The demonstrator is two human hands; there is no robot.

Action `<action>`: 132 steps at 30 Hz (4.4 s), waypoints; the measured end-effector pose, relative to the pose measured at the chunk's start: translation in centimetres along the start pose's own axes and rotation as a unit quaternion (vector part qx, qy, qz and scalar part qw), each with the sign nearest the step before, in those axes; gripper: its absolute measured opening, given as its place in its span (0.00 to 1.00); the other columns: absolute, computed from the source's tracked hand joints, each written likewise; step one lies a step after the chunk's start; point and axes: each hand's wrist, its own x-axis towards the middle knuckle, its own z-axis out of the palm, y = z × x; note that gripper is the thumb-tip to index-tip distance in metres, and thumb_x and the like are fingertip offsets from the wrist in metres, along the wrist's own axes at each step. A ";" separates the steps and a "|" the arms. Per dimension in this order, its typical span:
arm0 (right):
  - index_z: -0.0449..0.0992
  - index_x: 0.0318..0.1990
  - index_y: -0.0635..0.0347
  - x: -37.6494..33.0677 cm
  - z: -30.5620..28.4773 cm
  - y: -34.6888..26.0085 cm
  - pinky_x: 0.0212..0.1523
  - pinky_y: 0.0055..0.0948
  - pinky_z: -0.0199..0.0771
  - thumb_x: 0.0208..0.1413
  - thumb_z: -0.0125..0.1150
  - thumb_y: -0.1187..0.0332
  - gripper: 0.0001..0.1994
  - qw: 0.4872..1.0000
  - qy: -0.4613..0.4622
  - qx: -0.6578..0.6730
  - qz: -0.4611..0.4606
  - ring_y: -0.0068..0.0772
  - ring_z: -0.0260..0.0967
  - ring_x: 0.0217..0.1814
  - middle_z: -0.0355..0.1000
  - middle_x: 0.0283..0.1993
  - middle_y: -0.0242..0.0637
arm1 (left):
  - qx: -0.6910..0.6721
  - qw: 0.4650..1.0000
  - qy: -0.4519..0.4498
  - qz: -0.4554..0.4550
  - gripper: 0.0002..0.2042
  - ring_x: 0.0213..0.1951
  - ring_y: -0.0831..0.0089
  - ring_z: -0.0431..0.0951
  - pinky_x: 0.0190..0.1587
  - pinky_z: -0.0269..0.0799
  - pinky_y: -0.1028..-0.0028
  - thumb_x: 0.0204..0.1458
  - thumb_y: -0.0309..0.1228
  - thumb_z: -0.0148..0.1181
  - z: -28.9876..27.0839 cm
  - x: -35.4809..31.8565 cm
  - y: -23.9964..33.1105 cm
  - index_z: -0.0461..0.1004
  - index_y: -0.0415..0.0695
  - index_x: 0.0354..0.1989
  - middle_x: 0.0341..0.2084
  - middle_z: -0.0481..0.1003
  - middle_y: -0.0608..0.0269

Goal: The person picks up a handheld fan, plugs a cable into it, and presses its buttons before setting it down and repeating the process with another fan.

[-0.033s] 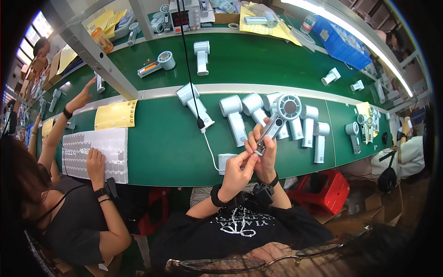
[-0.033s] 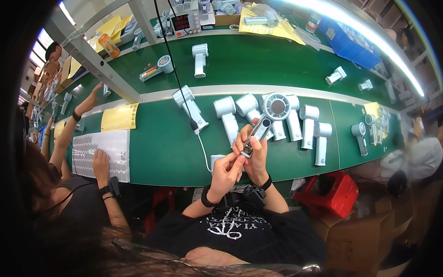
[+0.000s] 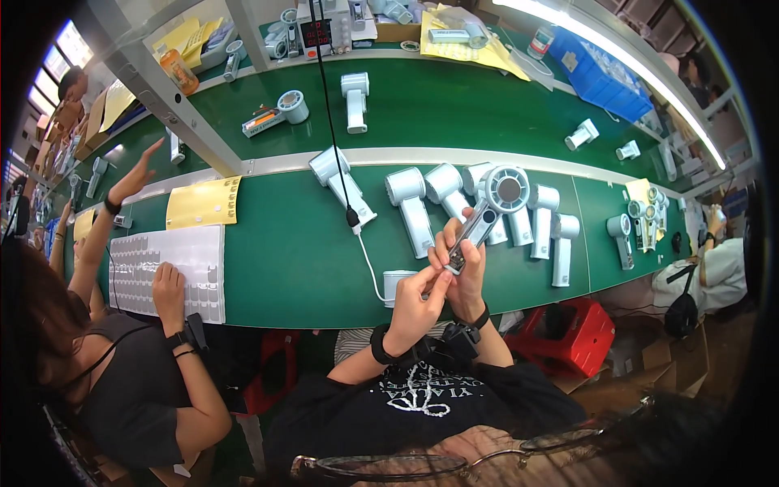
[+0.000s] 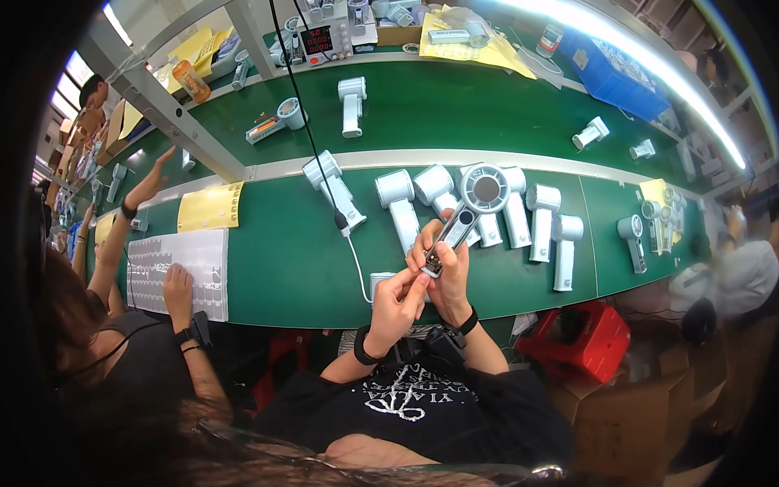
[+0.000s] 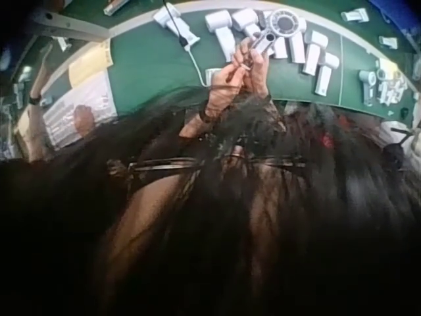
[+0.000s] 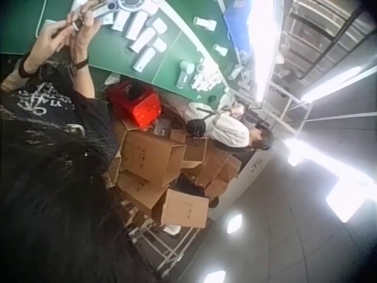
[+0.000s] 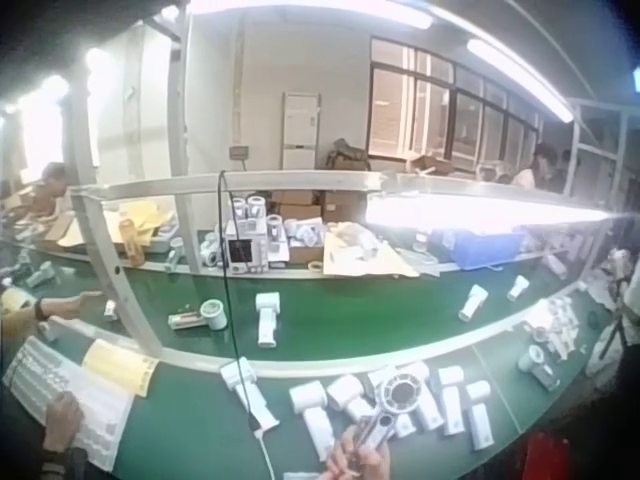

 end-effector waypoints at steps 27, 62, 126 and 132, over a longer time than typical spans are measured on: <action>0.61 0.57 0.62 5.0 0.8 -11.1 0.62 0.54 0.56 0.24 0.77 0.44 0.51 0.789 -0.264 -0.525 -0.178 0.52 0.60 0.63 0.64 0.57 0.54 | 0.048 0.983 -0.123 0.125 0.13 0.39 0.68 0.77 0.38 0.70 0.75 0.58 0.27 0.53 -6.2 -1.3 0.5 0.71 0.31 0.25 0.46 0.72 0.44; 0.60 0.52 0.67 13.0 0.2 -17.2 0.53 0.32 0.66 0.53 0.60 0.53 0.29 0.845 -0.025 -0.499 -0.193 0.36 0.71 0.48 0.73 0.43 0.47 | 0.269 0.917 0.170 0.241 0.15 0.26 0.76 0.64 0.28 0.59 0.78 0.62 0.29 0.40 -10.4 -1.5 3.1 0.65 0.35 0.24 0.35 0.70 0.54; 0.55 0.59 0.62 -0.8 2.6 -1.6 0.50 0.36 0.69 0.62 0.48 0.64 0.21 0.988 0.018 -0.143 0.063 0.27 0.59 0.52 0.60 0.54 0.38 | 0.221 0.959 0.036 0.171 0.03 0.18 0.62 0.71 0.22 0.64 0.70 0.55 0.22 0.53 -0.5 -0.6 1.6 0.70 0.35 0.35 0.20 0.71 0.53; 0.50 0.58 0.60 -1.3 2.6 -0.6 0.47 0.31 0.71 0.60 0.46 0.77 0.20 0.985 0.031 -0.169 0.007 0.28 0.63 0.47 0.59 0.53 0.37 | 0.244 0.953 0.082 0.158 0.03 0.15 0.64 0.70 0.19 0.63 0.71 0.55 0.22 0.53 -0.4 -0.8 1.6 0.71 0.36 0.32 0.17 0.70 0.54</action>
